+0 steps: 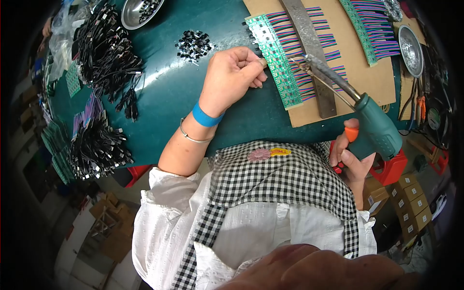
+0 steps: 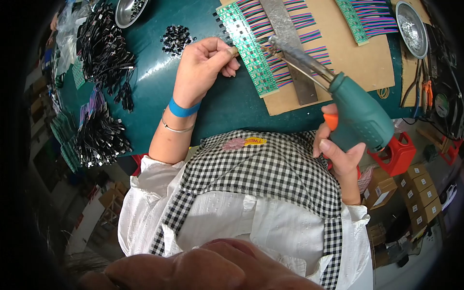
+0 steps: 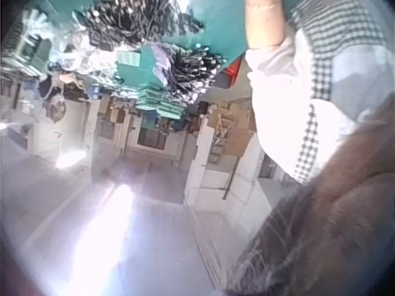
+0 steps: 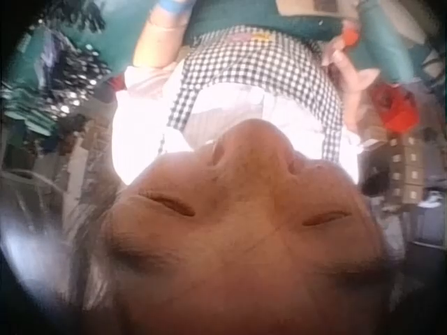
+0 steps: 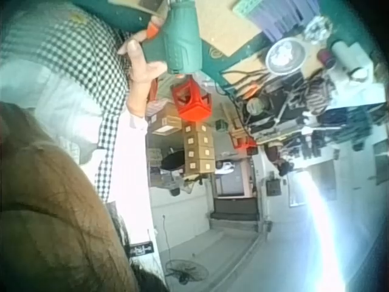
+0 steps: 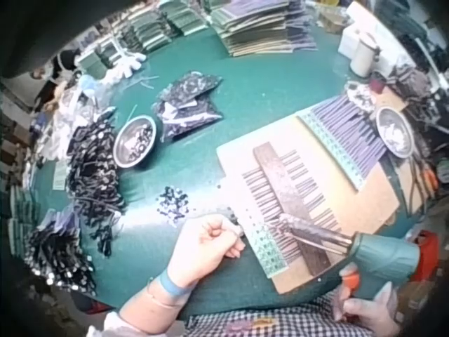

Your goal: The person solders wires onto LED PCB strips using a soldering iron.

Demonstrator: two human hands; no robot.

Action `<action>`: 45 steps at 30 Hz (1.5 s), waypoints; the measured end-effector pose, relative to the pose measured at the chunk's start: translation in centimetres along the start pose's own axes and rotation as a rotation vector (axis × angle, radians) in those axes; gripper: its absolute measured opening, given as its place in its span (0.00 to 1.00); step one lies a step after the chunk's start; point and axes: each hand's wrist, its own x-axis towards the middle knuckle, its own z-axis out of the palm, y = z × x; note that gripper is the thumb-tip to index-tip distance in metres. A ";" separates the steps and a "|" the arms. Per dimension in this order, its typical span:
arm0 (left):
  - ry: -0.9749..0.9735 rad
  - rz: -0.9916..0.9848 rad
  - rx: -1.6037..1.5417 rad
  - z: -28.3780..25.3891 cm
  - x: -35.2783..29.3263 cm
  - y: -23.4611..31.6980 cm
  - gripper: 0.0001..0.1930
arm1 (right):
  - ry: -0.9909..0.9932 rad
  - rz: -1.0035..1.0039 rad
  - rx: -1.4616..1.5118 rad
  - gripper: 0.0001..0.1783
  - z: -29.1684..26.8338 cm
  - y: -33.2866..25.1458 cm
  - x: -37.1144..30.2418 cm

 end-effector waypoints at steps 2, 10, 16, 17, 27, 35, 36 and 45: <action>0.001 -0.002 -0.001 0.0 0.0 0.0 0.07 | 0.049 -0.052 0.024 0.31 0.0 -0.4 0.2; 0.015 0.031 -0.011 -0.3 -0.1 -0.3 0.08 | 0.079 -0.299 0.168 0.32 -2.7 -1.5 0.9; -0.002 0.042 -0.010 -0.7 0.0 -0.5 0.07 | 0.060 -0.541 0.376 0.27 -7.3 -2.7 2.0; 0.001 0.047 -0.008 -0.8 -0.1 -0.5 0.07 | 0.231 -0.472 0.343 0.26 -7.4 -3.2 2.9; -0.027 0.052 0.110 -3.6 -1.4 1.2 0.08 | 0.423 -0.499 -0.026 0.26 -6.8 -1.8 2.6; 0.539 0.625 0.897 -7.9 -0.5 1.4 0.04 | 0.422 -0.559 -0.025 0.26 -5.7 -1.5 2.3; 0.506 0.653 1.018 -7.6 -0.1 1.2 0.06 | 0.476 -0.594 -0.033 0.27 -5.2 -1.6 2.3; 0.399 0.662 1.062 -7.6 1.4 -0.3 0.06 | 0.718 -0.618 -0.318 0.22 -3.6 -1.5 3.6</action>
